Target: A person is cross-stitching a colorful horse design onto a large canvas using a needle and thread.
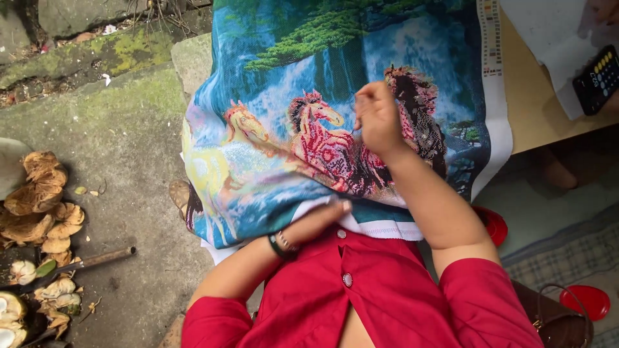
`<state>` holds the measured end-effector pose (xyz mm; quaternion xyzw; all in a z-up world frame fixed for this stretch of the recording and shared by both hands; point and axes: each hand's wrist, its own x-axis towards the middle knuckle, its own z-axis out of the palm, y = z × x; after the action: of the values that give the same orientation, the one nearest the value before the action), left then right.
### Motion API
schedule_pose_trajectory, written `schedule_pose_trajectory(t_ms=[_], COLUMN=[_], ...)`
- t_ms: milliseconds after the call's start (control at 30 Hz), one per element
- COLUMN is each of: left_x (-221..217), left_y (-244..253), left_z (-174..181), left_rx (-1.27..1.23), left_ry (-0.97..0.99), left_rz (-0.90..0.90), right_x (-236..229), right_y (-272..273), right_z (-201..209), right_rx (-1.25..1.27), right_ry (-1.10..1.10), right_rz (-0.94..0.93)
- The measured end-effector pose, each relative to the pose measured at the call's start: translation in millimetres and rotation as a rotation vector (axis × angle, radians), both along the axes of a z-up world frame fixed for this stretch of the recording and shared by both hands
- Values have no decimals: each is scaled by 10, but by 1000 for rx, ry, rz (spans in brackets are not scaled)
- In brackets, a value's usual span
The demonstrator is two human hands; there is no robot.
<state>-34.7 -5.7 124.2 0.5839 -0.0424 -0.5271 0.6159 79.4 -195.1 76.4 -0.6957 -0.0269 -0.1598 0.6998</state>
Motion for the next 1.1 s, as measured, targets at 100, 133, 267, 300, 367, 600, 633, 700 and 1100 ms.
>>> schedule_pose_trajectory(t_ms=[100, 133, 267, 300, 367, 600, 633, 700, 1100], left_x=[53, 90, 317, 393, 568, 709, 692, 672, 588], left_y=[438, 551, 787, 794, 644, 204, 211, 236, 253], left_z=[610, 750, 1285, 1417, 967, -178, -182, -182, -427], left_rx=[-1, 3, -386, -500, -308, 681, 680, 708, 664], left_ry=[-451, -452, -933, -1014, -1188, -1365, -1364, -1321, -1290], left_rz=[-389, -391, -439, -409, -328, -421, -424, -456, -423], right_x=[30, 28, 24, 29, 21, 98, 98, 131, 148], right_y=[-40, -57, -121, -134, -157, -413, -460, -539, -580], right_z=[-315, -355, -524, -561, -487, -304, -318, -342, -360], right_rx=[-216, -213, -381, -405, -249, 603, 604, 705, 711], right_ry=[105, 104, 68, 88, 119, 274, 274, 322, 360], right_rz=[4, 2, 6, 18, 41, 164, 161, 191, 201])
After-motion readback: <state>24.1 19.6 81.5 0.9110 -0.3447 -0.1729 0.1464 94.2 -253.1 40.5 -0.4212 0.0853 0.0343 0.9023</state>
